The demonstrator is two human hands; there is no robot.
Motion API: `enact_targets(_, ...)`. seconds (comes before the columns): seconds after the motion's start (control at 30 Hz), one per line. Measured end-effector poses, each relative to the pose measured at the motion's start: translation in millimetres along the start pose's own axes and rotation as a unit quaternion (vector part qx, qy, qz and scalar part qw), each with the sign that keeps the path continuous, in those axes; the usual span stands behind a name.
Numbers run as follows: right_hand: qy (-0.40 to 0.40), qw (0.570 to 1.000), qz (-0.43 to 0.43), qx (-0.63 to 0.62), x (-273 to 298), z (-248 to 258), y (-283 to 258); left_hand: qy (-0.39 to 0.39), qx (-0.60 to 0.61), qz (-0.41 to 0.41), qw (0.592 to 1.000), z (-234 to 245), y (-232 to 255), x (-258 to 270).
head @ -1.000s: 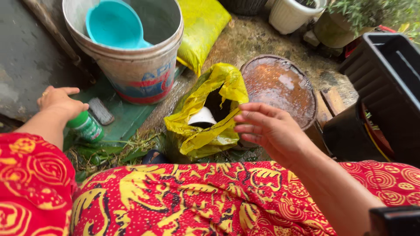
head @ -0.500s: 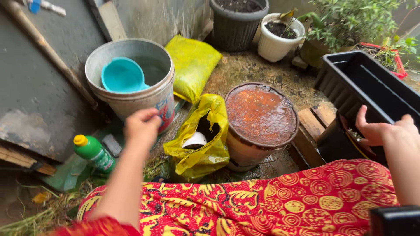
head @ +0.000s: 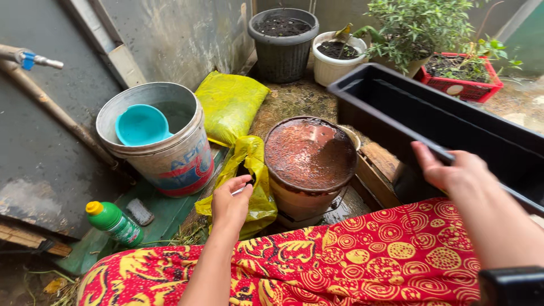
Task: The person prepares a planter by pouring liquid from a bottle into a container, rinsing a black planter with water from a bucket using a scoop, adjusting the planter base with scissors, and filling it with soil from a bag using a cup.
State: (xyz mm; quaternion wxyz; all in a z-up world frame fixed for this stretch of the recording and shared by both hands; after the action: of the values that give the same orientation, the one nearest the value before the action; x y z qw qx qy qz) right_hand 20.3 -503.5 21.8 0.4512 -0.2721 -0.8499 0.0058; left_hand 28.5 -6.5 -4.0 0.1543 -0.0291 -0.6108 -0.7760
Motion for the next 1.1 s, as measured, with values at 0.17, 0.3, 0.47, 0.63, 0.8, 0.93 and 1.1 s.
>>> enact_targets(0.17,-0.101,0.982,-0.077,0.137,11.3,1.5,59.6,0.0,0.011,-0.028,1.0,-8.9,-9.0,-0.2)
enact_targets(0.3,-0.122,0.965,-0.134,0.192,8.5,1.7,123.0,0.011,0.014,-0.016,1.0,-1.5,-21.0,8.0)
enact_targets(0.47,-0.102,0.953,-0.198,0.208,-7.0,25.6,175.9,0.034,0.053,-0.09,0.994,35.1,-22.9,6.0)
enact_targets(0.63,-0.106,0.937,-0.226,0.243,0.9,48.7,170.4,0.113,-0.011,-0.142,0.983,97.5,-0.1,2.6)
enact_targets(0.8,-0.177,0.852,-0.168,0.463,39.0,59.5,126.8,0.214,-0.211,-0.151,0.942,168.5,16.4,24.7)
enact_targets(0.93,-0.24,0.586,0.145,0.76,89.2,72.2,67.3,0.201,-0.447,-0.028,0.871,191.1,17.7,39.2)
enact_targets(1.1,-0.281,0.09,0.562,0.773,128.1,98.2,51.1,0.17,-0.346,0.068,0.92,168.8,18.5,51.3)
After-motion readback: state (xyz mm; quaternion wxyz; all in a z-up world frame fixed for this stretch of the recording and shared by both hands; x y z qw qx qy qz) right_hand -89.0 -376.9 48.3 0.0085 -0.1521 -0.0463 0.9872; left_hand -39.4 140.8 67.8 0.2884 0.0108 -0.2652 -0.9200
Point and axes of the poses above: each hand's wrist, its own x-axis away from the middle knuckle, its own z-axis out of the back of the hand, y = z × x, the point moved 3 cm from there along -x, towards the middle knuckle, and after that the axes turned 1 degree about x, right-handed, at the moved point
